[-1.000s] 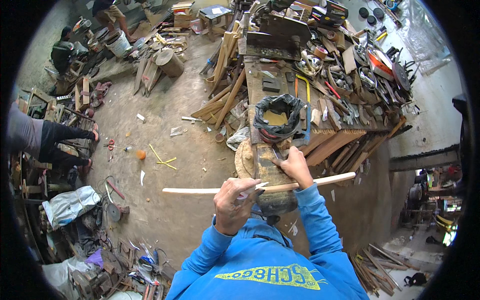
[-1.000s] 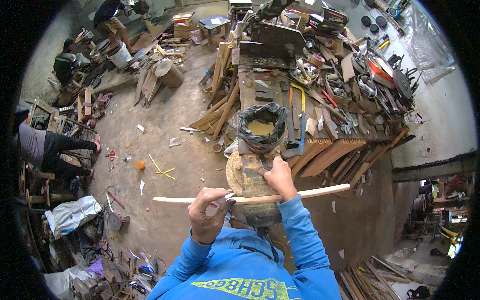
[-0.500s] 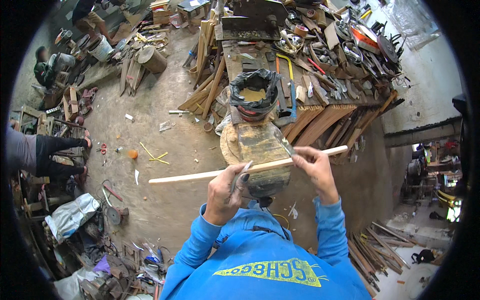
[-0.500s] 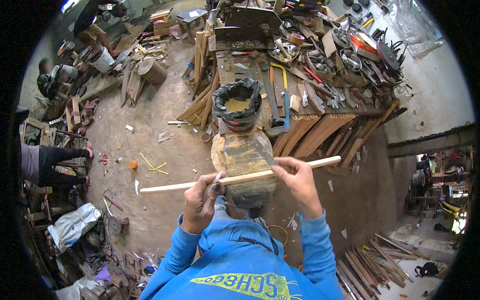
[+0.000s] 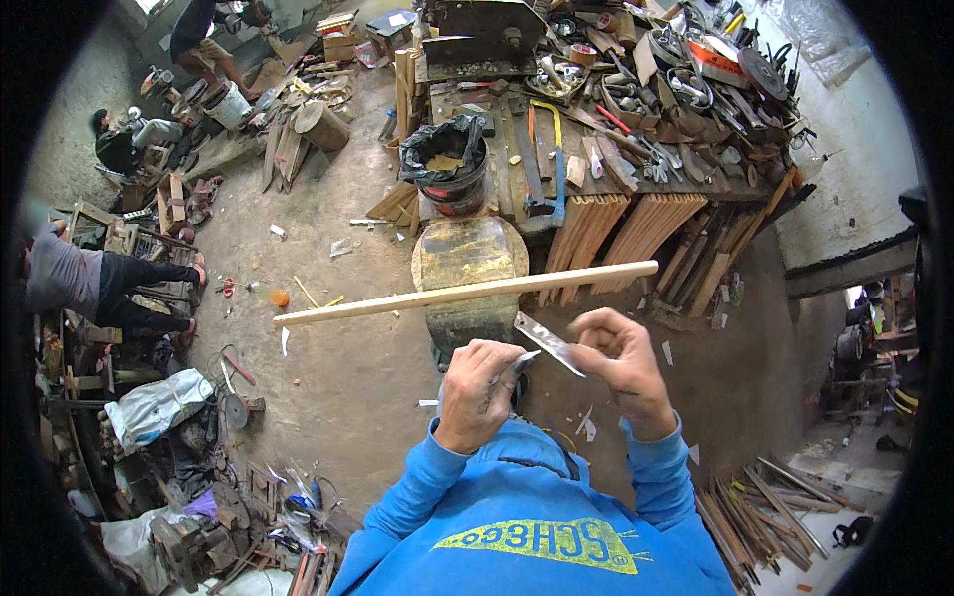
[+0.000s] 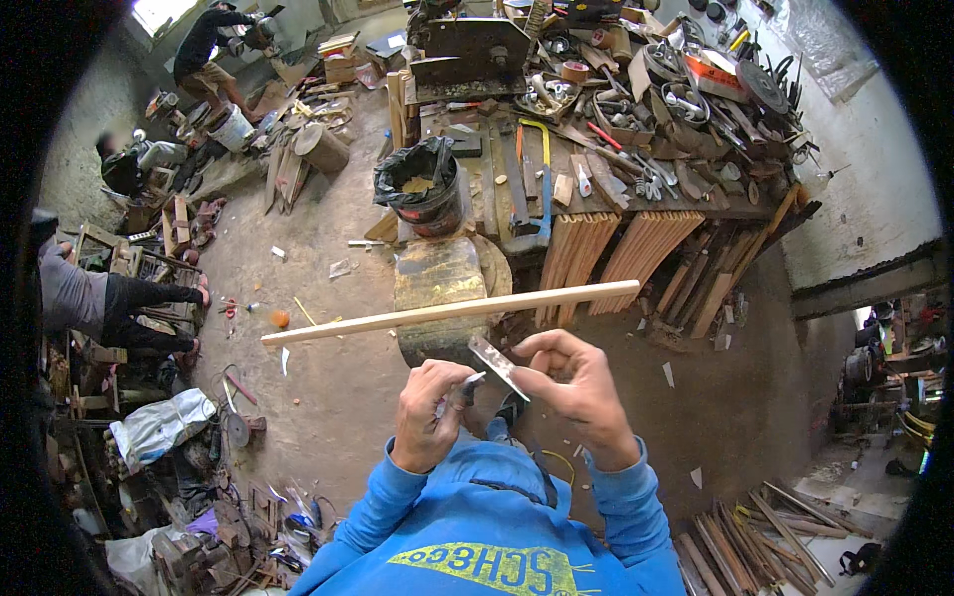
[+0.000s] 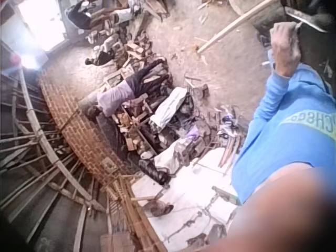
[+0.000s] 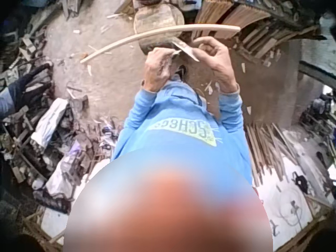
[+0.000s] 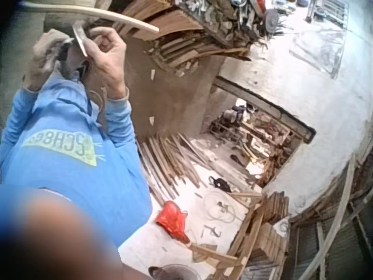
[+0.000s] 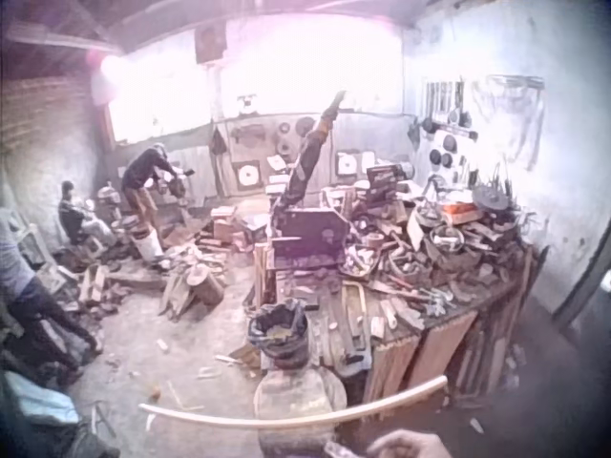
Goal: The person applies glue from a white tube to a long wooden dowel resting on a workbench. They then use a small piece of cloth to wipe the dowel and the workbench surface.
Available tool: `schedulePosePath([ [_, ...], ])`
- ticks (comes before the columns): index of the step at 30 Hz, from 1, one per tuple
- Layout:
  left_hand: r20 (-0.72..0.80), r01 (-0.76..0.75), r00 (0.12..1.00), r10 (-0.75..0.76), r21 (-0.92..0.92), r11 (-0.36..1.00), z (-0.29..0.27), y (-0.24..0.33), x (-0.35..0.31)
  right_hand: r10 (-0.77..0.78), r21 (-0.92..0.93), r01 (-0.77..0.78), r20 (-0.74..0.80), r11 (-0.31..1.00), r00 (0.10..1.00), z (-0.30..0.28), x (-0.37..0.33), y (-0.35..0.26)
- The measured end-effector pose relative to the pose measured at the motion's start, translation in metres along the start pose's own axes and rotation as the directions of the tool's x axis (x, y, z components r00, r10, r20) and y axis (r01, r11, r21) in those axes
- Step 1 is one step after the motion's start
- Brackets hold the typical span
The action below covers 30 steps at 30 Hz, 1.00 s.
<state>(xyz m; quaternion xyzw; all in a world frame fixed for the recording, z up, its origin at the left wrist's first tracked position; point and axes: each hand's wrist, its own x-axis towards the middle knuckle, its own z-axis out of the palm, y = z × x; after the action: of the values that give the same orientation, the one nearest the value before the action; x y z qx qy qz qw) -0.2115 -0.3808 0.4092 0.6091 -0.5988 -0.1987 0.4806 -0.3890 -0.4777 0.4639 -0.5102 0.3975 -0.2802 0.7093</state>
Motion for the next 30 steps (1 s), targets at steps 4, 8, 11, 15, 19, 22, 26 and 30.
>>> schedulePosePath([
  [4, -0.007, 0.098, 0.995, -0.098, -0.014, 0.995, 0.013, 0.001, -0.014, 0.058, 0.129, -0.066, 0.069, 0.989, 0.996, -0.005, -0.004, 0.017],
  [8, -0.023, 0.147, 0.988, -0.152, -0.147, 0.978, 0.018, -0.007, -0.022, -0.178, 0.59, 0.044, 0.171, 0.806, 0.969, -0.007, -0.001, 0.033],
  [11, -0.002, 0.205, 0.976, -0.216, -0.302, 0.931, 0.019, -0.012, -0.023, 0.143, 0.325, -0.173, 0.114, 0.93, 0.983, -0.004, 0.002, 0.04],
  [15, 0.007, 0.237, 0.969, -0.245, -0.283, 0.929, 0.016, -0.019, -0.022, 0.118, 0.158, -0.153, 0.208, 0.975, 0.971, 0.0, 0.005, 0.039],
  [19, -0.04, 0.135, 0.988, -0.146, -0.21, 0.968, 0.012, -0.026, -0.022, -0.007, 0.347, -0.052, 0.168, 0.936, 0.986, 0.0, 0.007, 0.035],
  [22, 0.04, 0.322, 0.925, -0.377, -0.607, 0.727, 0.012, -0.033, -0.02, 0.054, 0.193, -0.056, 0.013, 0.98, 0.998, 0.006, 0.008, 0.038],
  [26, 0.098, 0.376, 0.87, -0.483, -0.767, 0.52, 0.01, -0.043, -0.008, -0.017, -0.056, 0.014, -0.045, 0.998, 0.999, 0.015, 0.002, 0.045],
  [30, 0.113, 0.443, 0.814, -0.57, -0.755, 0.483, 0.003, -0.038, 0.007, -0.081, -0.206, 0.061, -0.09, 0.977, 0.993, 0.023, -0.001, 0.043],
])
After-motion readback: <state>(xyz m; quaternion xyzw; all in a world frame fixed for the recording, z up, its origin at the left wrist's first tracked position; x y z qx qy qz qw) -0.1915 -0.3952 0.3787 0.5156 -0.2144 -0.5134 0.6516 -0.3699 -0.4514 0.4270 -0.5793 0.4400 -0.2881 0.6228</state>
